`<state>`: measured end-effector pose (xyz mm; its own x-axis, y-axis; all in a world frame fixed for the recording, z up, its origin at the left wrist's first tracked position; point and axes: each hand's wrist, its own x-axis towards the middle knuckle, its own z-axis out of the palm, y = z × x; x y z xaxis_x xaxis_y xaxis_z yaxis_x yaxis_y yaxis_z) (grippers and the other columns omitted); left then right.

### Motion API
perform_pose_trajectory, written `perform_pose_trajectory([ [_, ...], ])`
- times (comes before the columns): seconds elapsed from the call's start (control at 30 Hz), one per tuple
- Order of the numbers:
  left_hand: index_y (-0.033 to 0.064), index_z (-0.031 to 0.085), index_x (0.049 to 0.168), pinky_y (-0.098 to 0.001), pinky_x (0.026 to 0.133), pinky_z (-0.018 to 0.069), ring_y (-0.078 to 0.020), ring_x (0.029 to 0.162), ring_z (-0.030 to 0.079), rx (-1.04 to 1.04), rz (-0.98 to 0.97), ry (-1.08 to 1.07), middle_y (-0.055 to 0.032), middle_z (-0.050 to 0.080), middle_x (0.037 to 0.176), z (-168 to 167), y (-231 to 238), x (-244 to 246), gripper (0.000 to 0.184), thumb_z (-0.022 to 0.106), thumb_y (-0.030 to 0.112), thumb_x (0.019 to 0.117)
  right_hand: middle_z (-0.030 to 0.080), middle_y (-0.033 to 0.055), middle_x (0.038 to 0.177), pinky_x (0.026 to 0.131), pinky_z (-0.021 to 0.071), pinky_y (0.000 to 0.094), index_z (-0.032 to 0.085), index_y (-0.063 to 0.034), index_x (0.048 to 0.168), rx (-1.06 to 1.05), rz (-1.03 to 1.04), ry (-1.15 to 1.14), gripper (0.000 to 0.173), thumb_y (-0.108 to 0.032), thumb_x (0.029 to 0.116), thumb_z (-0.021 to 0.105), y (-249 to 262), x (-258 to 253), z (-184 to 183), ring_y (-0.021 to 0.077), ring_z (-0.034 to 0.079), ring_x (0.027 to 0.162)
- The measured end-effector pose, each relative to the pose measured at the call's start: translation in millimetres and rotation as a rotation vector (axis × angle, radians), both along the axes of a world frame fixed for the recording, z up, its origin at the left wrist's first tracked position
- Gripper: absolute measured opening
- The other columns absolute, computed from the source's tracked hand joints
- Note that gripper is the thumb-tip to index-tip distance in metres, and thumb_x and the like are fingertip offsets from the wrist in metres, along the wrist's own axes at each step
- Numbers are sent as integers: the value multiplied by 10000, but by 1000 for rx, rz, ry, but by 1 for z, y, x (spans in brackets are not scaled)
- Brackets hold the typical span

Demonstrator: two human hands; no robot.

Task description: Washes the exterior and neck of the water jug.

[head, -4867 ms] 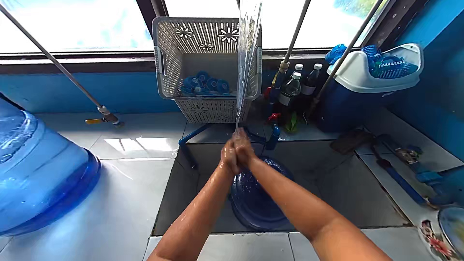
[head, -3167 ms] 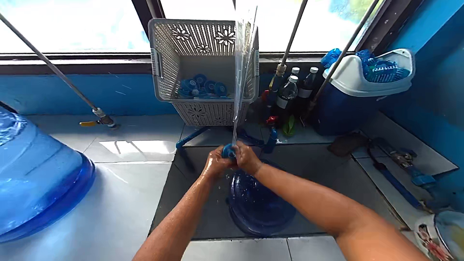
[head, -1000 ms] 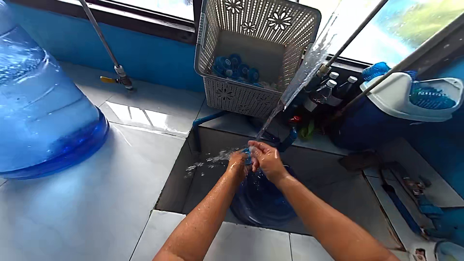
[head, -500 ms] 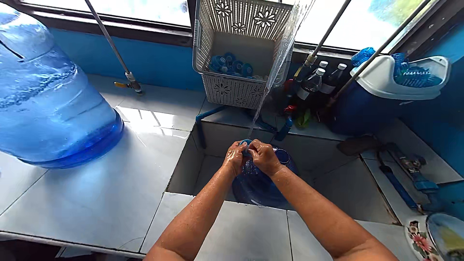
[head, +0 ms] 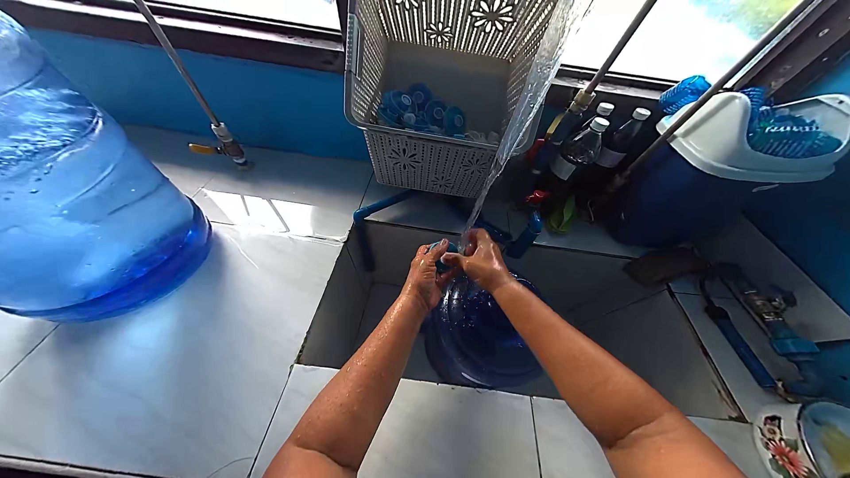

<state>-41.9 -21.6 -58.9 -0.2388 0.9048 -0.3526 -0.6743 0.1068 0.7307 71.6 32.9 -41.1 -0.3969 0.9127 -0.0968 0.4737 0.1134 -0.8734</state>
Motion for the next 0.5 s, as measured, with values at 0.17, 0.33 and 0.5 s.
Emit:
perform_pose_trajectory([
  [0.17,102,491,1303,-304,721,535,-136,814,607,1,-98,141,-59,601,975,6,27,1,346,506,357,1071,670,291,1195,1010,509,516,623,114,1254,312,43,85,315,-13,967,638,3,-14,-12,374,664,1117],
  [0.33,158,547,1217,-296,753,550,-104,858,637,97,-198,6,-5,642,978,-3,35,8,474,269,521,1096,686,303,1157,965,526,584,659,119,1195,589,-27,-82,293,-13,933,666,15,-4,-20,444,678,1091],
  [0.5,71,554,1294,-319,819,548,-173,905,668,182,-161,-239,-89,680,1029,-5,57,1,717,28,513,1087,461,294,1535,1246,224,578,498,117,1444,609,103,6,556,-265,1043,446,-20,-20,-38,430,368,1488],
])
